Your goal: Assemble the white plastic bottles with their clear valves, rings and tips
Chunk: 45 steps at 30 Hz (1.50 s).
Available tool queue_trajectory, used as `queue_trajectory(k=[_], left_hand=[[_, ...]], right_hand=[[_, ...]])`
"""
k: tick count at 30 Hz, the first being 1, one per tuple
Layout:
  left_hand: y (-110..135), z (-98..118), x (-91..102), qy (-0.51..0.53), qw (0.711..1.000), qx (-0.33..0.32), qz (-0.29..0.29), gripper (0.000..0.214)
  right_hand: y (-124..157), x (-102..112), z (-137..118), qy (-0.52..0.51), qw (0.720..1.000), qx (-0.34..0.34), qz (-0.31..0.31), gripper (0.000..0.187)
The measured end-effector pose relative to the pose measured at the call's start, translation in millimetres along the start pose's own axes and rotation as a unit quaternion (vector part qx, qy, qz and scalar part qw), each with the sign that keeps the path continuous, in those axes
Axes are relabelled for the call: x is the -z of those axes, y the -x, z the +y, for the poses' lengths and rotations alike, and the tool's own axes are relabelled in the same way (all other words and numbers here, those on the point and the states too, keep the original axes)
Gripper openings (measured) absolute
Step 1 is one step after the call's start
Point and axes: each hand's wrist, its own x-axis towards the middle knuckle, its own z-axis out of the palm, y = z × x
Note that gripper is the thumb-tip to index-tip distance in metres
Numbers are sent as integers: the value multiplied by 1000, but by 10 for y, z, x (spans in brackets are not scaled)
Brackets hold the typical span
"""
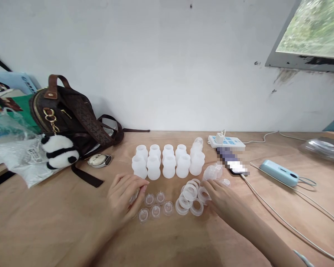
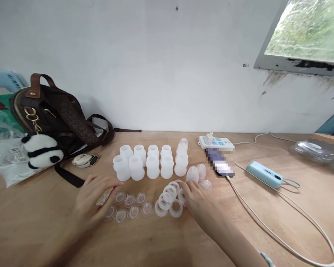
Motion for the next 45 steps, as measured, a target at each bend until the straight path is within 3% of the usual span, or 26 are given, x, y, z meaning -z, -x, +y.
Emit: queue_trajectory(k=[19, 26, 30, 34, 37, 41, 45], left_hand=[[0, 30, -13, -1, 1000, -2, -7, 17], [34, 8, -56, 2, 1000, 2, -7, 16], [50, 14, -68, 9, 1000, 2, -13, 17], [31, 40, -49, 6, 1000, -7, -28, 18], [37, 40, -58, 9, 1000, -4, -29, 17], [56, 29, -88, 14, 1000, -1, -25, 18], [60, 30, -94, 18, 1000, 3, -22, 18]], right_hand=[[94, 22, -32, -83, 996, -14, -21, 54], [74, 56, -86, -78, 995, -38, -53, 46], [31, 176, -6, -95, 995, -27, -13, 35], [-212, 380, 232, -70, 995, -55, 47, 17], [-576, 467, 474, -40, 985, -149, 82, 18], [-1058, 352, 742, -55, 977, -196, 72, 28], [-1233, 185, 857, -103, 971, -208, 51, 30]])
